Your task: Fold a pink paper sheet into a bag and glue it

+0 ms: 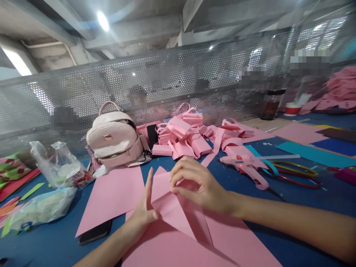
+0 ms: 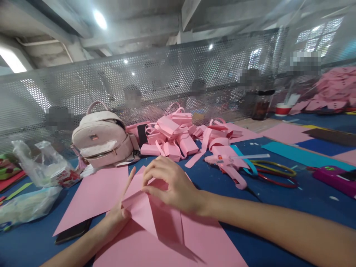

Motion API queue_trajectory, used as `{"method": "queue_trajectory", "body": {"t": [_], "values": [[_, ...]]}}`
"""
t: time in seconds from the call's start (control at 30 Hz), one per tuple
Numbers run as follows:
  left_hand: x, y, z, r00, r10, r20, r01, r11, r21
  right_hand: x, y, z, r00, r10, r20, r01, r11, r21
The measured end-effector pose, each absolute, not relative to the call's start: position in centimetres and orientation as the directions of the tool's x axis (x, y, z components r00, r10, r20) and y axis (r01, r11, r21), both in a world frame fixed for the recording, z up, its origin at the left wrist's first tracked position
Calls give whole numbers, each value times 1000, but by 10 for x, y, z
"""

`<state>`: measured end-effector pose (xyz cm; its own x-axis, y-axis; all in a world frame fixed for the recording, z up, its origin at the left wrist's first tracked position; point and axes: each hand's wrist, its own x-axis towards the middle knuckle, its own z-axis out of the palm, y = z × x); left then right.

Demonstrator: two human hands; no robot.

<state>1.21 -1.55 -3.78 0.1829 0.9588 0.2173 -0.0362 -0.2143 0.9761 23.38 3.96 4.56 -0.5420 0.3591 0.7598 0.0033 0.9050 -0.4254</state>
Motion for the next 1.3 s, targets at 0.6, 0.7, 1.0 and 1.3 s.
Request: {"method": "queue_trajectory", "body": {"t": [0.6,0.7,1.0,1.3], "values": [[11,-8,-41,213,939,272,72,-293,954,233,42,37,-590,336,734,15,913,-407],[9,-3,-44,208,924,321,48,-337,940,233,45,36,-595,323,736,15,920,-391],[13,-11,-36,195,880,432,321,-474,820,233,54,34,-512,441,738,72,877,-474],[11,-12,-27,203,766,610,444,-627,639,232,45,39,-511,506,695,8,812,-584]]}}
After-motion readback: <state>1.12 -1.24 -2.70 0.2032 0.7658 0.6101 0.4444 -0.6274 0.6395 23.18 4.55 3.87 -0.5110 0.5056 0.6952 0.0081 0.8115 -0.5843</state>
